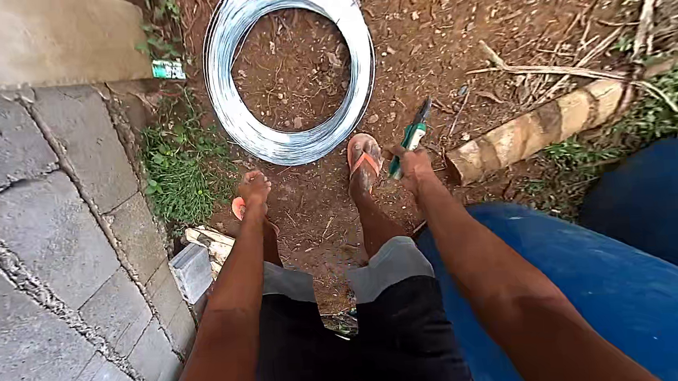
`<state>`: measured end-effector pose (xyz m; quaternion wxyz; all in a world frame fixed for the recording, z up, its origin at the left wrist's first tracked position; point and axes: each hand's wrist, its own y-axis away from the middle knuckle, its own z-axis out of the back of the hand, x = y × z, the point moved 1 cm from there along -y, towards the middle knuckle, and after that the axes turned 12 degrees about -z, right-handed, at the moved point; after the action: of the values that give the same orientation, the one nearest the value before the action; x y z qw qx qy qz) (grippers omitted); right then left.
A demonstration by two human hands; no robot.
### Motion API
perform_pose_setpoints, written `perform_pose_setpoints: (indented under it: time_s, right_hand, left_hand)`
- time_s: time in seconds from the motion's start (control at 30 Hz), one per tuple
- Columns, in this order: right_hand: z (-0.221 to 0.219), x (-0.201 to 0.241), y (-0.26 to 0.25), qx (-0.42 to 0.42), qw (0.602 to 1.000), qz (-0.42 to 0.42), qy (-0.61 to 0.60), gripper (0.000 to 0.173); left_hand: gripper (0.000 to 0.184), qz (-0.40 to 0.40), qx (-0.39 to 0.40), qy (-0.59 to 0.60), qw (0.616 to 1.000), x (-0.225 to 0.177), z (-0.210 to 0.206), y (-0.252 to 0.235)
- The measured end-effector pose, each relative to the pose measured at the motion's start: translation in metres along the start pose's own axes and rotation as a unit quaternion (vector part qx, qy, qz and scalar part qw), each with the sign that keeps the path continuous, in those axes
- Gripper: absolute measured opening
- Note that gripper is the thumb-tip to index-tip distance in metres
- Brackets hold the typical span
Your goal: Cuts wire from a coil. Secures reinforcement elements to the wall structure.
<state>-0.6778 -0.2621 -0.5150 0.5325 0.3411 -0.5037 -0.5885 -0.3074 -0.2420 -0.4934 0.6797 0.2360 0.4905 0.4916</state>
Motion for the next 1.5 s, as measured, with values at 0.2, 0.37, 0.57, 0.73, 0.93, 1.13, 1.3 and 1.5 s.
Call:
perform_pose_setpoints:
  time_s: [0.2,0.37,0.57,0.73,0.93,1.13,1.3,1.5]
  right_hand:
    - [-0.054,0.038,-0.018,0.011,0.999,0.022,-0.039,0.035]
    - [-0.070,0.021,0.019,0.006,0.998,0.055,0.011,0.030]
    - [-0.060,-0.035,0.087,0.018,0.987,0.092,0.132,0.041]
    - [-0.064,-0.077,0.173,-0.006,0.959,0.154,0.236,0.048]
    - [-0.104,-0.044,0.198,-0.015,0.901,0.318,0.295,0.037]
    - [-0.130,0.008,0.148,-0.111,0.888,0.345,0.284,0.036]
    - [-0.144,0.037,0.137,-0.057,0.848,0.412,0.329,0.045]
    - [-0.205,0.084,0.140,0.098,0.768,0.396,0.494,0.040]
  left_hand:
    - [0.049,-0.081,-0.014,0.104,0.991,-0.004,0.017,-0.090]
    - [0.031,-0.202,-0.054,0.007,0.978,-0.019,0.028,-0.094]
    - [0.021,-0.382,-0.167,0.165,0.894,-0.050,0.096,0.044]
    - [0.020,-0.411,-0.076,0.200,0.886,-0.055,0.096,0.102]
    - [0.023,-0.437,-0.007,0.162,0.885,-0.065,0.093,0.085]
    - [0.023,-0.457,-0.031,0.155,0.875,-0.091,0.088,0.037]
    - [0.022,-0.436,-0.021,0.152,0.887,-0.104,0.072,0.018]
    - [0.024,-0.396,-0.008,0.185,0.899,-0.100,0.052,0.012]
